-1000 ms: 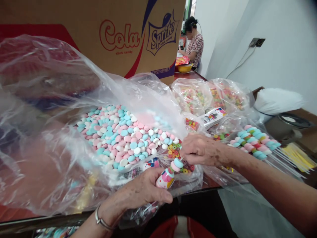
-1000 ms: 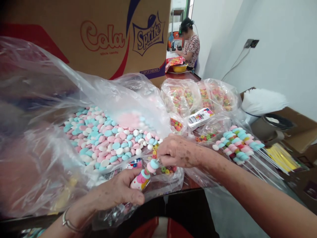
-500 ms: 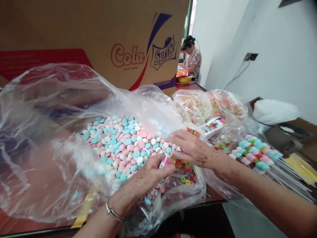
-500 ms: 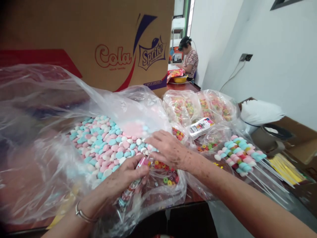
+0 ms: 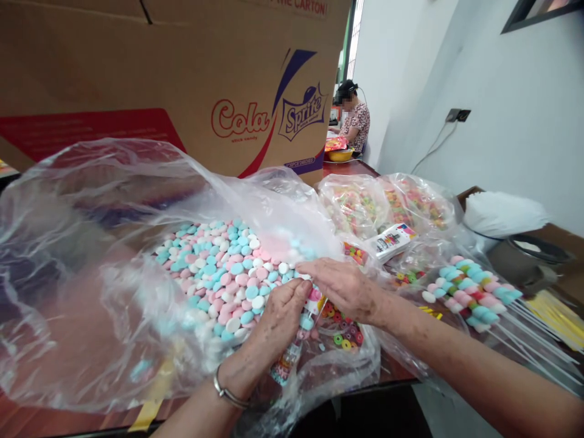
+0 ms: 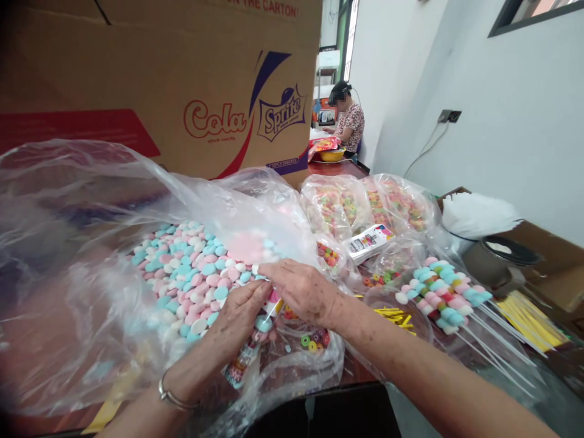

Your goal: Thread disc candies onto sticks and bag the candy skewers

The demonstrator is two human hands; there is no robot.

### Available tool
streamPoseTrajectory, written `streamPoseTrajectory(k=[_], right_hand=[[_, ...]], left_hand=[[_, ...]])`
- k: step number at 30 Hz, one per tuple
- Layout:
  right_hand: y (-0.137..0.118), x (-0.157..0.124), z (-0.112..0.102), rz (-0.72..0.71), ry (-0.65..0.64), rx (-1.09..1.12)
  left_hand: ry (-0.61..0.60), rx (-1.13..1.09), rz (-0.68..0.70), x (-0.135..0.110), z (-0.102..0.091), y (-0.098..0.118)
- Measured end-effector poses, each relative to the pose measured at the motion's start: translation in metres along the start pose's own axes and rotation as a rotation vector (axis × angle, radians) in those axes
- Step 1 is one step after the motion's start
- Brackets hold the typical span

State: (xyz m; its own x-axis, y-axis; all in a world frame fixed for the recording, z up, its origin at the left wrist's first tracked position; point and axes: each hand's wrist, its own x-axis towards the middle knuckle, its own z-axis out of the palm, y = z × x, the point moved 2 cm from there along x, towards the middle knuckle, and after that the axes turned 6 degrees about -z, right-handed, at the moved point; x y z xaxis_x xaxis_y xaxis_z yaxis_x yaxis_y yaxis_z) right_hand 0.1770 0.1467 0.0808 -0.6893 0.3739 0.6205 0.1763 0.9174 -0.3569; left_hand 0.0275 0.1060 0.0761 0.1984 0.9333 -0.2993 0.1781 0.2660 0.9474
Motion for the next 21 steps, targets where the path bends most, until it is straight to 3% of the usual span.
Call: streamPoseTrajectory(k=[3, 6, 9, 11, 14, 18, 21], right_hand=[[-0.004, 0.001, -0.002, 0.122, 0.124, 0.046], [-0.006, -0.004, 0.0, 0.424, 0.353, 0.109], [-0.006, -0.009, 0.015, 0.661, 0.267, 0.367], [-0.006, -0.011, 0.023, 0.692, 0.235, 0.548], [-0.006, -0.013, 0.027, 0.718, 0.332, 0.726], [-0.012, -0.013, 0.028, 0.706, 0.328, 1.001], [-0.015, -0.014, 0.026, 0.639, 0.282, 1.098]], left_hand=[[0.108, 0.017, 0.069, 0.001, -0.001, 0.0], [0.227, 0.036, 0.184, 0.005, -0.005, 0.002], [0.243, 0.052, 0.227, 0.009, -0.005, 0.003], [0.24, 0.049, 0.234, 0.008, -0.004, 0.001], [0.165, -0.083, 0.196, 0.004, -0.001, -0.004], [-0.007, -0.382, 0.007, 0.001, -0.003, -0.011], [-0.161, -0.409, -0.155, 0.002, -0.008, -0.014]])
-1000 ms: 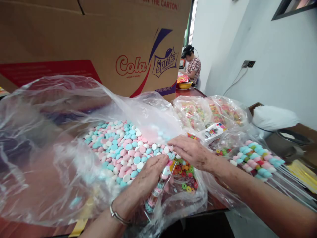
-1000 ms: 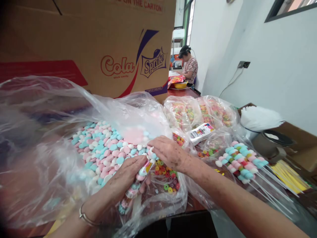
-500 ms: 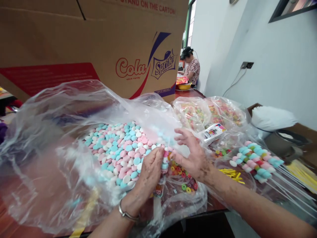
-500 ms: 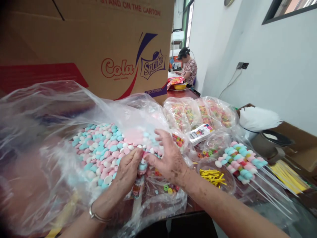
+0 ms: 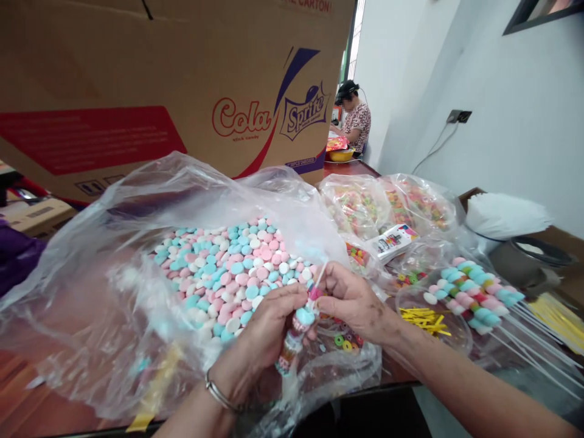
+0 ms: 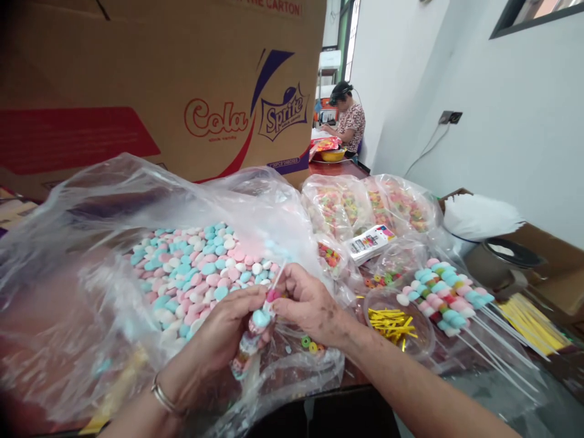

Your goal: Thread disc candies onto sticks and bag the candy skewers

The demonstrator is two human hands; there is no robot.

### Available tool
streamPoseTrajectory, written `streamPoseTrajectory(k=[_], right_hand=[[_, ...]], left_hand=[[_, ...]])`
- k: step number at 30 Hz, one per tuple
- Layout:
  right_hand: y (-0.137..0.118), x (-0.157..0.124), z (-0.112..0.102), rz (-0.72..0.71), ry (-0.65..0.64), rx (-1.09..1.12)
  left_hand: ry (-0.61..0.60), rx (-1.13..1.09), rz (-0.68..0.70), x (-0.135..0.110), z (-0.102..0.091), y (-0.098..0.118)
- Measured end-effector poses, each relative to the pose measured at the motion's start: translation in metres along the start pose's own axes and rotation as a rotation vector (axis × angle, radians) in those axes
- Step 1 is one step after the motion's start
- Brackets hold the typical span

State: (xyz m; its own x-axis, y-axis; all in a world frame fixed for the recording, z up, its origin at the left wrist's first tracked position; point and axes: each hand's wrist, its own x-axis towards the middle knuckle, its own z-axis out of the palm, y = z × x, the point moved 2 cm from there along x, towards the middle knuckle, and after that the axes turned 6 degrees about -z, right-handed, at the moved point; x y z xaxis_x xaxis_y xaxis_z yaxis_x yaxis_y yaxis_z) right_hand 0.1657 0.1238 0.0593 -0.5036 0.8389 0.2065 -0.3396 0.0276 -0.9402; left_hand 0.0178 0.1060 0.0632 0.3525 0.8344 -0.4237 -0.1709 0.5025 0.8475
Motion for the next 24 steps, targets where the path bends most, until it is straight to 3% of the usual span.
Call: streamPoseTrajectory(k=[3, 6, 9, 13, 16, 19, 20, 22, 24], right_hand=[[-0.003, -0.002, -0.003, -0.009, -0.158, -0.165], [-0.01, -0.003, -0.009, -0.236, -0.233, -0.573], [-0.019, -0.007, -0.008, -0.446, -0.234, -0.835], [-0.021, -0.013, -0.002, -0.37, -0.174, -0.848], [-0.015, -0.017, 0.001, -0.228, -0.029, -0.787], [-0.01, -0.019, -0.002, -0.17, 0.114, -0.837], [-0.011, -0.02, -0.004, -0.231, 0.168, -0.922], [-0.017, -0.023, -0.006, -0.484, 0.247, -1.188], [-0.023, -0.027, -0.004, -0.761, 0.17, -1.474]], left_hand=[[-0.101, 0.049, -0.168, 0.001, -0.004, 0.0], [-0.195, 0.058, -0.227, 0.001, -0.004, 0.001], [-0.289, 0.077, -0.148, -0.002, -0.004, 0.003], [-0.356, 0.207, -0.057, -0.012, -0.004, 0.007], [-0.268, 0.395, -0.063, -0.018, -0.001, 0.011], [-0.067, 0.589, 0.032, -0.016, 0.002, 0.016], [-0.021, 0.59, 0.059, -0.014, 0.003, 0.017], [-0.009, 0.48, 0.058, -0.007, 0.004, 0.014], [-0.065, 0.358, 0.015, -0.001, 0.004, 0.01]])
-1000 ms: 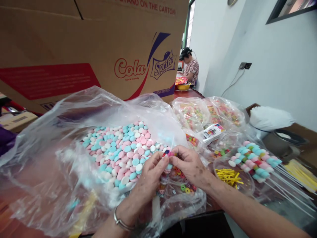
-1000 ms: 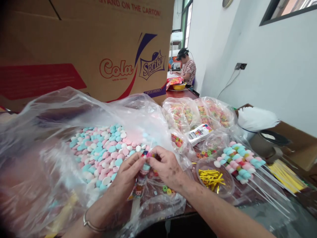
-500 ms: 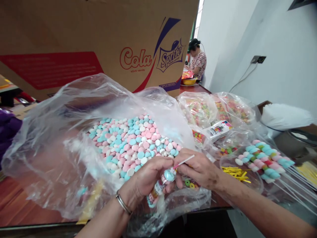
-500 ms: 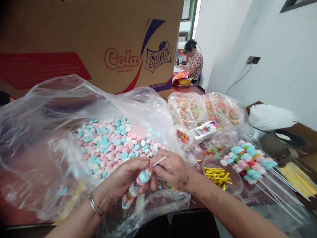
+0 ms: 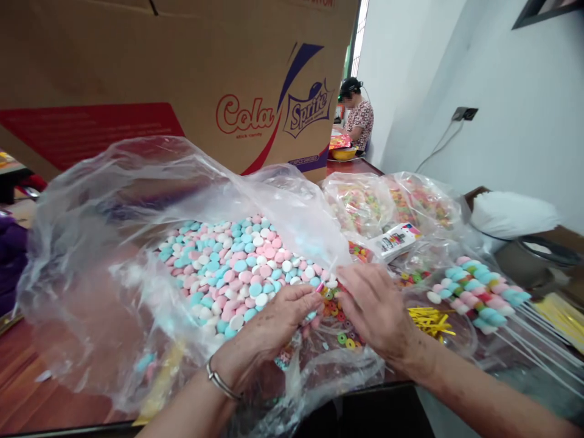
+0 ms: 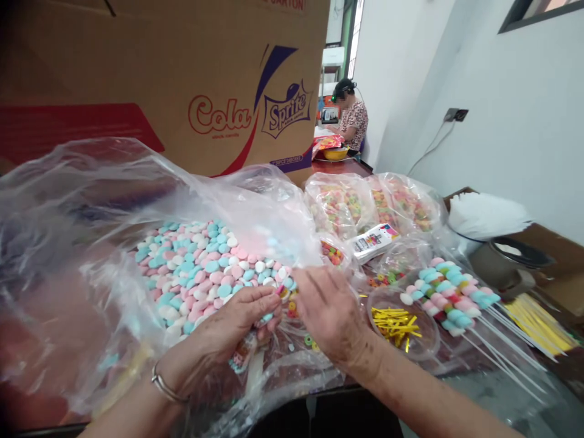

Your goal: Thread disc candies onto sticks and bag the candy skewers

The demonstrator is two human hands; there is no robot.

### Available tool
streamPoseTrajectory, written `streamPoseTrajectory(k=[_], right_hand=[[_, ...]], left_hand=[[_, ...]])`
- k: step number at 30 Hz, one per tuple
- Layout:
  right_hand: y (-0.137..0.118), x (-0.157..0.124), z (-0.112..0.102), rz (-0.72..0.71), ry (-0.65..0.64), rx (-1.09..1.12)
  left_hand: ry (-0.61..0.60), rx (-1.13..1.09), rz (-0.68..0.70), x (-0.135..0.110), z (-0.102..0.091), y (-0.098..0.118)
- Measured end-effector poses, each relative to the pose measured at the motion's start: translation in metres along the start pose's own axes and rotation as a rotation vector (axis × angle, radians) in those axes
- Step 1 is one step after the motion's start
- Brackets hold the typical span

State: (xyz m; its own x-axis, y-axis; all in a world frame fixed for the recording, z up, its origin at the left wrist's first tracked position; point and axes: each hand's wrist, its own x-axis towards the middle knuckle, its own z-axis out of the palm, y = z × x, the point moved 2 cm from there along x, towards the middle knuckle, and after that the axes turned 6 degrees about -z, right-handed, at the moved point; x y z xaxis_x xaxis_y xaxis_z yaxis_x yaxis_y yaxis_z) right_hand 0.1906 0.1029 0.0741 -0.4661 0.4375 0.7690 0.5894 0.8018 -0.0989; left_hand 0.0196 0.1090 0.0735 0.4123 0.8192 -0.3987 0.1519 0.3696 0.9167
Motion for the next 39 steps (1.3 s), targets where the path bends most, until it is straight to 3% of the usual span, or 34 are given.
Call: streamPoseTrajectory(k=[2, 4, 8, 11, 13, 15, 19, 21, 24, 25, 27, 30, 33, 39], right_hand=[[-0.003, 0.001, -0.004, -0.26, -0.089, -0.113], [-0.005, 0.001, -0.006, -0.394, -0.198, -0.12], [-0.007, 0.004, -0.012, -0.478, -0.304, -0.086], [-0.006, 0.003, -0.017, -0.494, -0.337, -0.071], [-0.005, 0.002, -0.02, -0.432, -0.348, -0.077], [-0.004, 0.0, -0.021, -0.318, -0.34, -0.085], [0.0, -0.001, -0.022, -0.144, -0.365, -0.087], [0.009, -0.001, -0.03, -0.104, -0.337, -0.097], [0.041, -0.01, -0.053, 0.066, -0.28, -0.183], [0.055, -0.017, -0.061, 0.166, -0.343, -0.242], [0.081, -0.038, -0.07, 0.293, -0.694, -0.35], [0.101, -0.074, -0.074, 0.278, -0.886, -0.376], [0.105, -0.1, -0.065, 0.252, -0.966, -0.426], [0.103, -0.103, -0.064, 0.261, -0.999, -0.464]], left_hand=[[-0.057, -0.053, -0.038, 0.003, 0.001, -0.003], [-0.097, -0.015, -0.062, 0.003, 0.001, -0.003], [-0.13, 0.176, 0.011, 0.0, -0.002, 0.0], [-0.032, 0.287, 0.02, -0.002, -0.007, -0.004], [0.016, 0.436, 0.049, -0.004, -0.004, -0.007], [0.059, 0.625, 0.192, -0.006, 0.003, -0.007], [0.181, 0.844, 0.734, -0.007, 0.021, -0.002], [0.223, 0.849, 0.819, -0.005, 0.023, -0.001], [0.306, 0.731, 0.652, -0.002, 0.014, -0.002], [0.334, 0.662, 0.564, -0.001, 0.009, -0.003], [0.379, 0.494, 0.395, -0.002, 0.001, -0.005], [0.427, 0.225, 0.173, -0.004, -0.004, -0.01], [0.395, 0.082, 0.031, -0.004, -0.002, -0.015], [0.316, -0.05, -0.08, 0.0, 0.006, -0.022]])
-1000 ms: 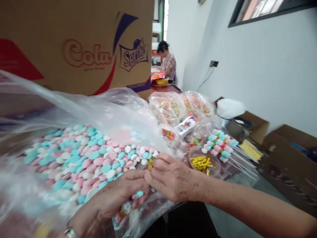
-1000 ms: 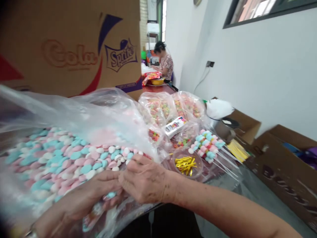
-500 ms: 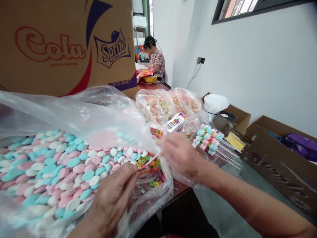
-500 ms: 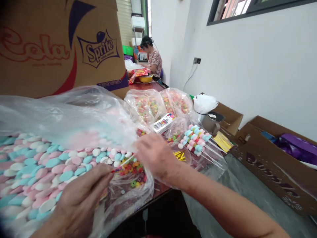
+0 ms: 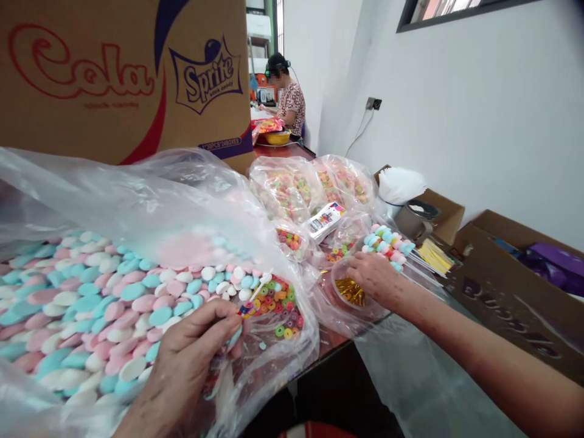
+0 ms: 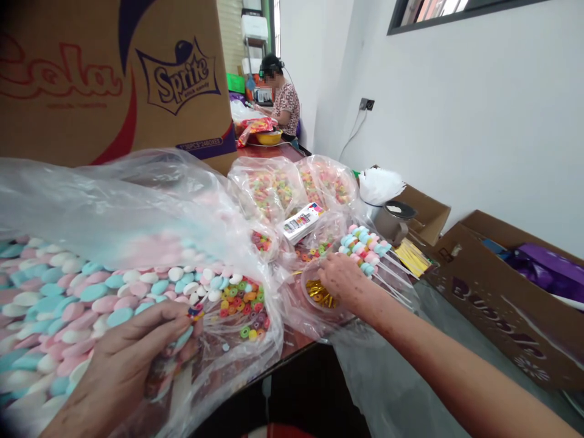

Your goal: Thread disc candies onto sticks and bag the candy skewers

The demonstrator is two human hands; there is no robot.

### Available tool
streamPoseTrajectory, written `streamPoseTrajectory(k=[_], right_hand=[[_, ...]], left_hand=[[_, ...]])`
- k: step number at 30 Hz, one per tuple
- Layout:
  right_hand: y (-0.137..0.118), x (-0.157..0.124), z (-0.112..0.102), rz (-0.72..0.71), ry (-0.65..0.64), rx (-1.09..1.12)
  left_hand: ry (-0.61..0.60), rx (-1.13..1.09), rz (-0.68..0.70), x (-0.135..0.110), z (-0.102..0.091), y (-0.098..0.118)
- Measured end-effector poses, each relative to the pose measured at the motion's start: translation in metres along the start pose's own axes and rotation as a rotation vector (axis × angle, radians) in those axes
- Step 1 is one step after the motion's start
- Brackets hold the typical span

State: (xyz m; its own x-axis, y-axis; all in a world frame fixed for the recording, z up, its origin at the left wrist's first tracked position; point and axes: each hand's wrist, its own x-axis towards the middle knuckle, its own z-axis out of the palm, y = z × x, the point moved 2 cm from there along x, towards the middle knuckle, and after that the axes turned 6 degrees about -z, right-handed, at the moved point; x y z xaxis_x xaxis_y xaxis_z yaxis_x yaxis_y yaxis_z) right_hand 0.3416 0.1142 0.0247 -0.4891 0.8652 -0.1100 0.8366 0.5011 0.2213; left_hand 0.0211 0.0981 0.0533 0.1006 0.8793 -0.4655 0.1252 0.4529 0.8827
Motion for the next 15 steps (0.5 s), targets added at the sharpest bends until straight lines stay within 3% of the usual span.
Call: streamPoseTrajectory(k=[10, 15], right_hand=[[0.006, -0.016, -0.027, 0.117, -0.007, -0.015], [0.015, -0.021, -0.026, 0.181, 0.107, 0.012]], left_hand=[[-0.043, -0.119, 0.03, -0.008, 0.005, 0.002], [-0.042, -0.161, 0.051, -0.012, 0.005, 0.003]])
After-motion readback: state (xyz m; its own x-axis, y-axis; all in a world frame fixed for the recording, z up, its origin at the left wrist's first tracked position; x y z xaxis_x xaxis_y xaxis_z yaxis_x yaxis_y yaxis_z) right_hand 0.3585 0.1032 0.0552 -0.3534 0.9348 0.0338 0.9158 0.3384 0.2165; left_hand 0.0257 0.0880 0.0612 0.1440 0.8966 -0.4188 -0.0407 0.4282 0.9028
